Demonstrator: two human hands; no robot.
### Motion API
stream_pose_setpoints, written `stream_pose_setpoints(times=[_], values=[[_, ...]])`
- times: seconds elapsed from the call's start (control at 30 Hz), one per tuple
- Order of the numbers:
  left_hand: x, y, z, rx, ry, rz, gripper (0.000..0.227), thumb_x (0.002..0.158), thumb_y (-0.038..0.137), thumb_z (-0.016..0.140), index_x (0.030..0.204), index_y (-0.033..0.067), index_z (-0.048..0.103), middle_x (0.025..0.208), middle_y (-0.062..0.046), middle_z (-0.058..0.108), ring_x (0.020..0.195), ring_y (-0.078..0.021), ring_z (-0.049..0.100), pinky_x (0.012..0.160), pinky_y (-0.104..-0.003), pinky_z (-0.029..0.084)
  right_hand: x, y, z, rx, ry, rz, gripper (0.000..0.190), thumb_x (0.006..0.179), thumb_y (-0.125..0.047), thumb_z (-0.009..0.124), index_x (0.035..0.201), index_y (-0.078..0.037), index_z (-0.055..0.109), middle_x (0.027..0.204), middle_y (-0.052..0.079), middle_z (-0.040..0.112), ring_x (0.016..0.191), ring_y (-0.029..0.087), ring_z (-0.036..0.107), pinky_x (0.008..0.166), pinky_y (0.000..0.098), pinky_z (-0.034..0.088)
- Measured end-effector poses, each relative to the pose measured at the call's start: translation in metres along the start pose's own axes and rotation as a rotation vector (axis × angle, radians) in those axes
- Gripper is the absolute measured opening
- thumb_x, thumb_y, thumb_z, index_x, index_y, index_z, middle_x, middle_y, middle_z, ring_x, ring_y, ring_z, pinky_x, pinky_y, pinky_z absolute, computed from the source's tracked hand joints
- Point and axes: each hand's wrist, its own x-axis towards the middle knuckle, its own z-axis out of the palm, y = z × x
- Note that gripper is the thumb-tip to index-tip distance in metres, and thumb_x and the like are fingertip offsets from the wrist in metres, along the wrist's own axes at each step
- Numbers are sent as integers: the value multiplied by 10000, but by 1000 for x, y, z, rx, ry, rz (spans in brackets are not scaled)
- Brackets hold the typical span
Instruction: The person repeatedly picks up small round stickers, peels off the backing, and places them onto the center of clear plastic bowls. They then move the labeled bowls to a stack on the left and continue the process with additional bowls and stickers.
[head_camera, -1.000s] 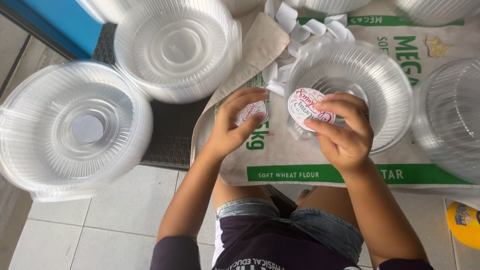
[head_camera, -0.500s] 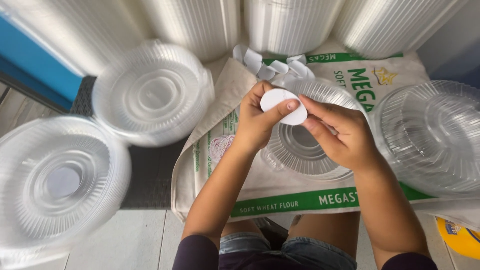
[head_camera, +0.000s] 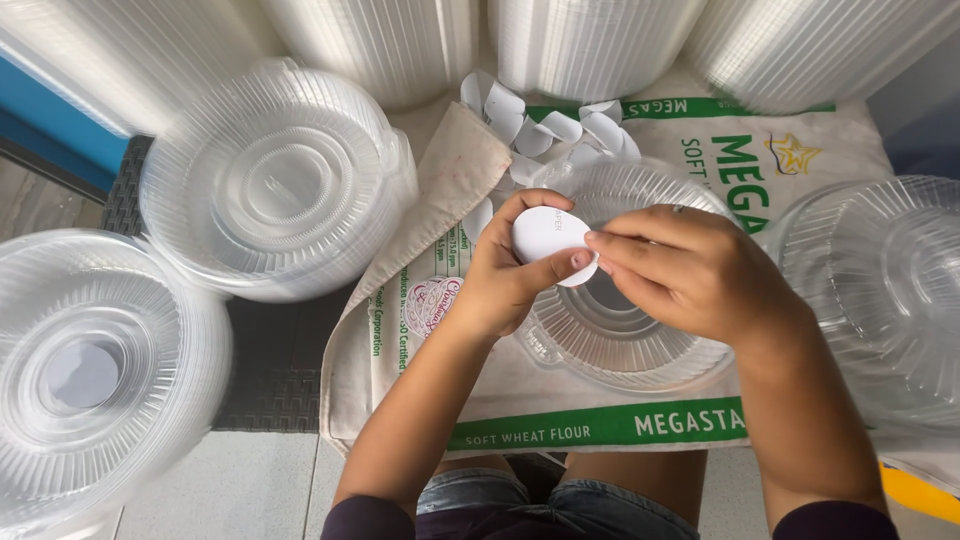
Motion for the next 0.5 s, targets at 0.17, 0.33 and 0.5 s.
stream_pose_setpoints(times=[0.17, 0.33, 0.5], values=[[-3, 16, -9, -124, -124, -104, 472, 841, -45, 810, 1222, 70, 556, 907, -175, 712, 779, -309, 754, 663, -375, 665, 20, 1, -6, 63, -51, -48, 88, 928, 62, 717, 1013, 48, 734, 1036, 133, 715, 820, 229, 695, 719, 333, 599], [-5, 21, -12, -131, -201, -138, 512, 861, -52, 794, 1289, 70, 541, 897, -172, 719, 775, -297, 754, 693, -363, 647, 25, 0, -5, 72, -54, -39, 52, 921, 56, 721, 964, 34, 741, 982, 128, 733, 780, 214, 700, 663, 318, 598], [-5, 23, -11, -103, -185, -163, 563, 841, -63, 797, 1324, 62, 537, 928, -163, 721, 755, -291, 752, 691, -360, 661, 23, 1, -4, 113, -59, 18, 113, 860, 7, 787, 968, 18, 756, 997, 117, 758, 807, 203, 734, 700, 310, 625]])
